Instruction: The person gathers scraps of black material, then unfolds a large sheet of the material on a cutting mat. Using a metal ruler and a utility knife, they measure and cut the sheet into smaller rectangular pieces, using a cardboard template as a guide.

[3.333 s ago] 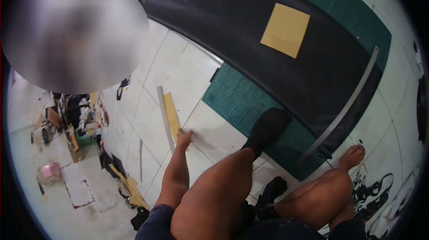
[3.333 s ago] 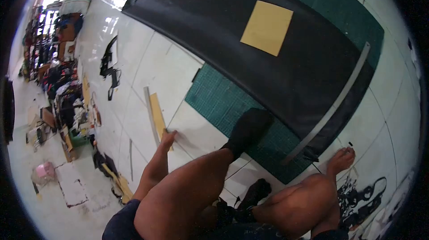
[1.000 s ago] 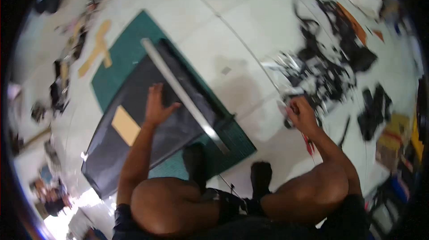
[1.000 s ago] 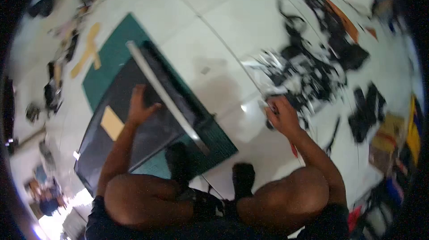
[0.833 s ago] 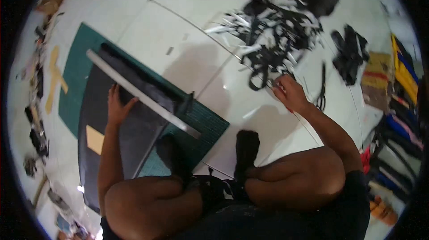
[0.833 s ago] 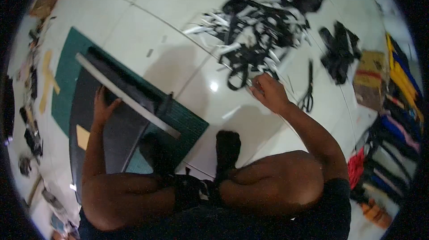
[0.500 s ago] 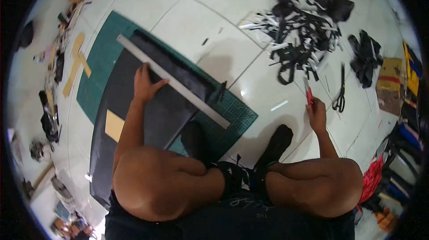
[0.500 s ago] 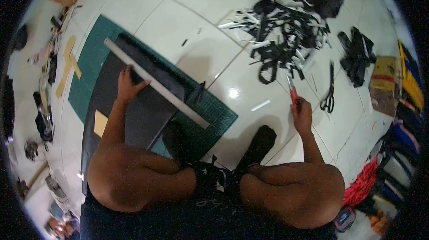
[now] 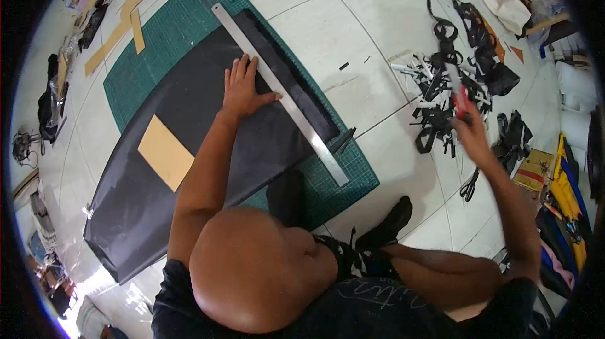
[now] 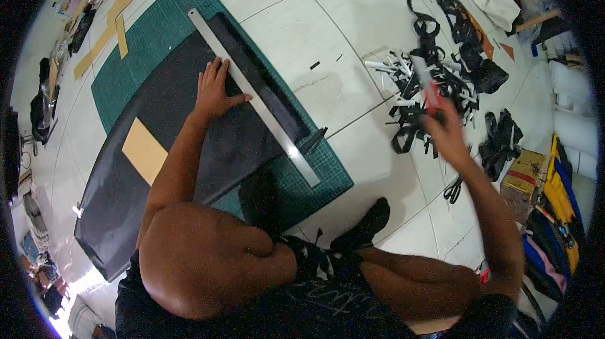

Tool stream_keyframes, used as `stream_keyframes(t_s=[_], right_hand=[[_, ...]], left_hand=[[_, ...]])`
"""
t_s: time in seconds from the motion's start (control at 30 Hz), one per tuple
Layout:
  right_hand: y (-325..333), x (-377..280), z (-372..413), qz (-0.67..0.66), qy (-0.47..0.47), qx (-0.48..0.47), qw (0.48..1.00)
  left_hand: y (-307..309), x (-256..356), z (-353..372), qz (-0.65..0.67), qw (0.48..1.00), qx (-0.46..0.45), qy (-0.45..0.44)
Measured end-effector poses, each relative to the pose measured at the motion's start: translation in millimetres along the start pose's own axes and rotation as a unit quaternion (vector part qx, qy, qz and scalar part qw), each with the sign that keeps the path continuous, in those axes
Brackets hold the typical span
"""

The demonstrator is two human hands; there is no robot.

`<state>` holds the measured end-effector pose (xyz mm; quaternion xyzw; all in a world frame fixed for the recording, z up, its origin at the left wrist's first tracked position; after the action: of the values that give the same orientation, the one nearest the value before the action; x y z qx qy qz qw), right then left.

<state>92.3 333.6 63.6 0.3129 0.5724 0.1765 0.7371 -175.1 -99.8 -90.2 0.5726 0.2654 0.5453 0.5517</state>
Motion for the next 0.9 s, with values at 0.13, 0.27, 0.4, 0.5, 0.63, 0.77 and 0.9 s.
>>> stream_keyframes(t_s=[0.13, 0.27, 0.4, 0.5, 0.63, 0.77, 0.9], right_hand=[[-162, -46, -16, -0.161, 0.106, -0.131, 0.973], [-221, -55, 8, 0.038, 0.353, -0.155, 0.922], [-192, -17, 17, 0.199, 0.087, -0.351, 0.911], [-166, 7, 1, 0.089, -0.009, -0.112, 0.99], [-204, -6, -26, -0.025, 0.006, -0.076, 0.997], [-240, -23, -21, 0.042, 0.052, -0.088, 0.994], [-224, -7, -28, 0.048, 0.022, -0.093, 0.994]], left_hand=[[-2, -5, 1, 0.01, 1.0, 0.013, -0.01], [-3, -6, 4, 0.006, 1.0, 0.01, -0.008], [-1, -8, 3, 0.019, 0.999, 0.031, -0.03], [-2, -9, 3, 0.037, 0.996, 0.063, -0.048], [3, -11, 26, 0.094, 0.987, 0.113, -0.062], [4, -16, 67, 0.113, 0.987, 0.082, -0.075], [6, 0, 110, 0.047, 0.995, -0.043, -0.082]])
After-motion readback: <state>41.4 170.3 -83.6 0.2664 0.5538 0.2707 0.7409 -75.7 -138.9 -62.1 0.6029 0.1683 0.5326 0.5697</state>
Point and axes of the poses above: each hand's wrist, its own z-axis away from the middle knuckle, its own y-axis out of the back of the hand, x = y × z, the point moved 5 cm from there along -z, towards the middle knuckle, and after that the axes turned 10 degrees about y, right-handed, at the moved point
